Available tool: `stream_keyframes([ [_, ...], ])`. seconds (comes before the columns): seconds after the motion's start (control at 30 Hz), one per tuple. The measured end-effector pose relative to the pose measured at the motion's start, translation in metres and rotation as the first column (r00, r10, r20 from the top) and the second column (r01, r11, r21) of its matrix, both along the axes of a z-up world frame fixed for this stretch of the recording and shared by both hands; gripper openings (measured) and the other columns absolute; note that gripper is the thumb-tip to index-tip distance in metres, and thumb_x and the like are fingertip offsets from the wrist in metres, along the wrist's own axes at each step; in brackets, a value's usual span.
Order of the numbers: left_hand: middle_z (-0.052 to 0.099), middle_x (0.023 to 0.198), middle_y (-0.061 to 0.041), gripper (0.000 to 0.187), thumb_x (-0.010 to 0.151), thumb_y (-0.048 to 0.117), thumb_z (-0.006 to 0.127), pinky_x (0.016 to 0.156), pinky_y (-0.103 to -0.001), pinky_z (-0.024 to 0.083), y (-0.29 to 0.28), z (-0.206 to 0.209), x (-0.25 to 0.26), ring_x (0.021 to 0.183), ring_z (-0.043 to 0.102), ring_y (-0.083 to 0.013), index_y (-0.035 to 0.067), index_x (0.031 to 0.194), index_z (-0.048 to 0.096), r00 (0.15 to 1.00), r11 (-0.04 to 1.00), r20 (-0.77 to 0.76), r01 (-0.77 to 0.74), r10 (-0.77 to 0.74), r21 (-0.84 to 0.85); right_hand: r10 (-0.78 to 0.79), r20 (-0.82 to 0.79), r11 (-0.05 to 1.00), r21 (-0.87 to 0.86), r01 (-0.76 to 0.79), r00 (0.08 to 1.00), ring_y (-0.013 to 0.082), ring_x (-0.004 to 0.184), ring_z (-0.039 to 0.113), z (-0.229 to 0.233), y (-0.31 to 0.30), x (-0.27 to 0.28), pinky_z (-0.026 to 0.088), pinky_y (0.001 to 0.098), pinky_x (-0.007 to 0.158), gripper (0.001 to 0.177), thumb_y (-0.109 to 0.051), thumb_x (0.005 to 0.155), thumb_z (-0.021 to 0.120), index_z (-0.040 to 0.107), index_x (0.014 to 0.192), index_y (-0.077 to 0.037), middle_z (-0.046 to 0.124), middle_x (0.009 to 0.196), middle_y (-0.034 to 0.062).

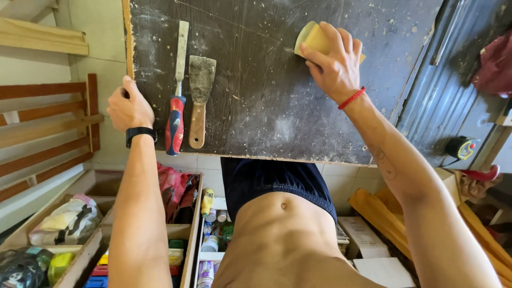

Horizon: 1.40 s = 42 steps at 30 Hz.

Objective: Sanding a small wooden block and using a chisel to shape it on a workbench.

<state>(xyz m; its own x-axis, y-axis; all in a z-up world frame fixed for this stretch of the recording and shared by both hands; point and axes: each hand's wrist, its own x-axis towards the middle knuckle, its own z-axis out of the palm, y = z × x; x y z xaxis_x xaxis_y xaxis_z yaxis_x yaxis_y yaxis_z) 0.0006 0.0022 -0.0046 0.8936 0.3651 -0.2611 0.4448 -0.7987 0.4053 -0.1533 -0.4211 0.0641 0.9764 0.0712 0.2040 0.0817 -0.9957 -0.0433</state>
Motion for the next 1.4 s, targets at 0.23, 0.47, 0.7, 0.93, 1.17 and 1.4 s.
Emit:
stream_keyframes([
  [0.23,0.071,0.071,-0.01,0.053,0.094,0.054,0.04,0.051,-0.049,0.045,0.001,-0.001,0.0,0.065,0.064,-0.0333,0.019,0.082,0.078,1.0,1.0,0.009,0.026,-0.026,0.016,0.019,0.009,0.999,0.043,-0.019,1.0,0.0369,0.119,0.047,-0.004,0.02,0.02,0.043,0.0519,0.085,0.037,-0.016,0.082,0.09,0.075,0.114,-0.027,0.044,0.143,0.0143],
  [0.47,0.064,0.061,-0.007,0.052,0.096,0.054,0.045,0.05,-0.047,0.041,0.002,-0.004,-0.003,0.057,0.058,-0.0316,0.017,0.068,0.068,1.0,1.0,0.02,0.009,-0.01,0.016,0.002,0.025,0.999,0.052,-0.003,1.0,0.0394,0.12,0.048,-0.008,0.016,0.017,0.044,0.0544,0.085,0.04,-0.013,0.08,0.093,0.075,0.114,-0.026,0.046,0.143,0.0161],
  [0.7,0.064,0.061,-0.005,0.053,0.098,0.053,0.045,0.05,-0.045,0.043,0.002,0.0,0.0,0.058,0.059,-0.0281,0.016,0.067,0.066,1.0,1.0,-0.008,0.013,-0.013,0.001,0.038,-0.007,0.998,0.053,-0.038,0.999,0.0392,0.118,0.049,-0.002,0.005,0.011,0.045,0.0541,0.085,0.041,-0.014,0.079,0.091,0.073,0.114,-0.026,0.047,0.142,0.0155],
  [0.93,0.06,0.057,-0.005,0.056,0.098,0.055,0.044,0.048,-0.045,0.038,0.004,-0.008,-0.002,0.053,0.055,-0.0278,0.015,0.06,0.058,1.0,1.0,0.008,0.011,-0.012,0.022,0.035,-0.007,0.991,0.127,-0.034,0.999,0.0395,0.12,0.047,-0.011,0.014,0.021,0.044,0.0571,0.089,0.042,-0.013,0.078,0.091,0.075,0.114,-0.027,0.048,0.141,0.0144],
  [1.17,0.056,0.055,-0.004,0.057,0.1,0.054,0.045,0.048,-0.043,0.037,0.003,-0.007,-0.001,0.052,0.052,-0.0257,0.015,0.059,0.053,0.999,1.0,0.018,0.026,-0.026,0.012,-0.044,0.025,0.989,0.143,0.041,0.999,0.0398,0.122,0.046,-0.013,0.007,0.023,0.044,0.0557,0.09,0.036,-0.01,0.081,0.089,0.076,0.109,-0.028,0.048,0.141,0.0166],
  [1.4,0.068,0.066,-0.01,0.055,0.097,0.056,0.043,0.051,-0.049,0.042,0.001,0.002,0.0,0.061,0.061,-0.0346,0.016,0.07,0.07,1.0,1.0,-0.007,0.011,-0.01,0.01,-0.056,-0.006,0.985,0.163,0.056,0.998,0.0414,0.122,0.046,-0.01,0.009,0.018,0.043,0.0595,0.089,0.04,-0.01,0.082,0.087,0.074,0.114,-0.03,0.047,0.141,0.0175],
])
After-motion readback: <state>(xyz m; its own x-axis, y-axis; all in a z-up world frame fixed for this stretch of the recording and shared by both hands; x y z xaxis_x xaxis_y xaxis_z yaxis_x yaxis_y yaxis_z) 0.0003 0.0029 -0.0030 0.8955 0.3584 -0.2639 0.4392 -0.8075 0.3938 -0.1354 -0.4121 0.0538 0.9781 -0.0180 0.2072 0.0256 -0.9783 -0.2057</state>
